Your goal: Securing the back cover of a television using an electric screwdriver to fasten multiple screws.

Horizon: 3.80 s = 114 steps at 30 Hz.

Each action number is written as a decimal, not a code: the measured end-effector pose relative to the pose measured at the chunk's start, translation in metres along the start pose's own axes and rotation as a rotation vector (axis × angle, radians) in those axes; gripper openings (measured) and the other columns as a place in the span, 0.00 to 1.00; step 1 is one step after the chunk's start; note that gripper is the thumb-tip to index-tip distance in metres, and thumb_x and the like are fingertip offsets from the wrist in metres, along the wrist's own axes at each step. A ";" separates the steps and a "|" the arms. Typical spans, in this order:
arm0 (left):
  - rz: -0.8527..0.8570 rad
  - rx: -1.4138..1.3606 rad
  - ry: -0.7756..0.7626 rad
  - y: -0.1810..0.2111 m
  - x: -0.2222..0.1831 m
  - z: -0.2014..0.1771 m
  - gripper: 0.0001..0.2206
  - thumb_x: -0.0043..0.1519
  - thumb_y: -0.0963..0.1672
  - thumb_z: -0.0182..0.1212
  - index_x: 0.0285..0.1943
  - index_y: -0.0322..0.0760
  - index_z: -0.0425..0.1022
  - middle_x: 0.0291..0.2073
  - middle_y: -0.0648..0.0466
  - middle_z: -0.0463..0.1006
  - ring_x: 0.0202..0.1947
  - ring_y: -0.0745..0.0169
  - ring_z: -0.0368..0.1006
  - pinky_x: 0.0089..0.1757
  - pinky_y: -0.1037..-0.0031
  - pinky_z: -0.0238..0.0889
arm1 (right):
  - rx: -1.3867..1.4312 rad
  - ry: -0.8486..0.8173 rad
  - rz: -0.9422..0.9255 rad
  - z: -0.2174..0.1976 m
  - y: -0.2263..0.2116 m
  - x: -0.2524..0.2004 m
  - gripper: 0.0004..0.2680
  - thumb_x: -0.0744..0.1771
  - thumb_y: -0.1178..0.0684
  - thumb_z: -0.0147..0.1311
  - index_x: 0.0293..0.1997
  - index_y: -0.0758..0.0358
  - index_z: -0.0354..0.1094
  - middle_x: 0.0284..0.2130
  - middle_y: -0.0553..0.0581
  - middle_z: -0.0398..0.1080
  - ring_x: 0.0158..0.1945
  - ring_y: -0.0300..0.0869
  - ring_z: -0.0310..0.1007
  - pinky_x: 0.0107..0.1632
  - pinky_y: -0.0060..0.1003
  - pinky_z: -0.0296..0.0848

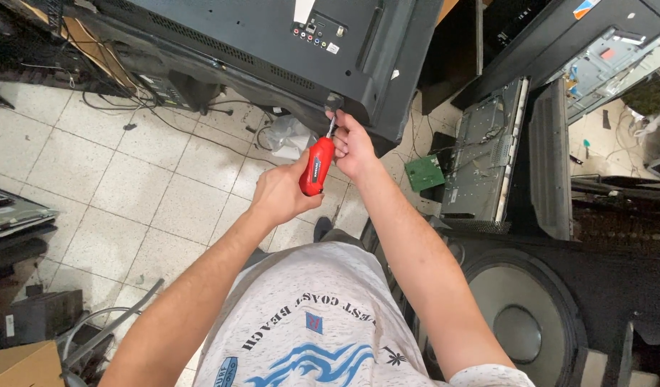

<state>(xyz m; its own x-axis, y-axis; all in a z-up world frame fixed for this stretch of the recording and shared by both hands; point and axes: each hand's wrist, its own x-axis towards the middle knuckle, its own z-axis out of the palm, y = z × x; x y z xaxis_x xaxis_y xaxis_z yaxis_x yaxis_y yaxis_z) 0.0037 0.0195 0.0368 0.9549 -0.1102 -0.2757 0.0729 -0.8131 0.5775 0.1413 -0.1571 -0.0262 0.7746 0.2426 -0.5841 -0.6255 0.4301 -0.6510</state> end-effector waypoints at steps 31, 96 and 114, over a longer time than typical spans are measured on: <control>0.019 0.060 0.080 -0.011 0.008 -0.007 0.49 0.51 0.64 0.71 0.84 0.55 0.65 0.50 0.53 0.85 0.60 0.54 0.80 0.57 0.59 0.72 | 0.126 0.123 -0.008 -0.067 0.041 0.007 0.07 0.65 0.50 0.60 0.46 0.52 0.77 0.36 0.50 0.83 0.36 0.39 0.84 0.42 0.34 0.86; 0.129 0.266 0.125 0.006 0.005 -0.026 0.49 0.54 0.66 0.63 0.81 0.41 0.69 0.43 0.54 0.87 0.51 0.54 0.83 0.50 0.59 0.75 | -0.913 0.564 -0.362 -0.031 0.012 0.009 0.13 0.66 0.33 0.69 0.49 0.44 0.84 0.20 0.44 0.72 0.28 0.37 0.78 0.34 0.35 0.74; 0.082 0.234 0.088 0.005 0.004 -0.027 0.48 0.53 0.65 0.64 0.83 0.47 0.67 0.46 0.58 0.87 0.55 0.59 0.81 0.53 0.63 0.75 | -1.302 0.372 -0.476 -0.021 0.020 0.025 0.10 0.68 0.46 0.58 0.47 0.58 0.82 0.40 0.68 0.82 0.52 0.70 0.81 0.53 0.66 0.76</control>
<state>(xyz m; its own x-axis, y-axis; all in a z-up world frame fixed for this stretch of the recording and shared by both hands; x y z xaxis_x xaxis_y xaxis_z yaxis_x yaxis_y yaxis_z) 0.0156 0.0307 0.0595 0.9769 -0.1397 -0.1615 -0.0648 -0.9147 0.3990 0.1462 -0.1609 -0.0647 0.9890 -0.0201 -0.1463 -0.1141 -0.7329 -0.6707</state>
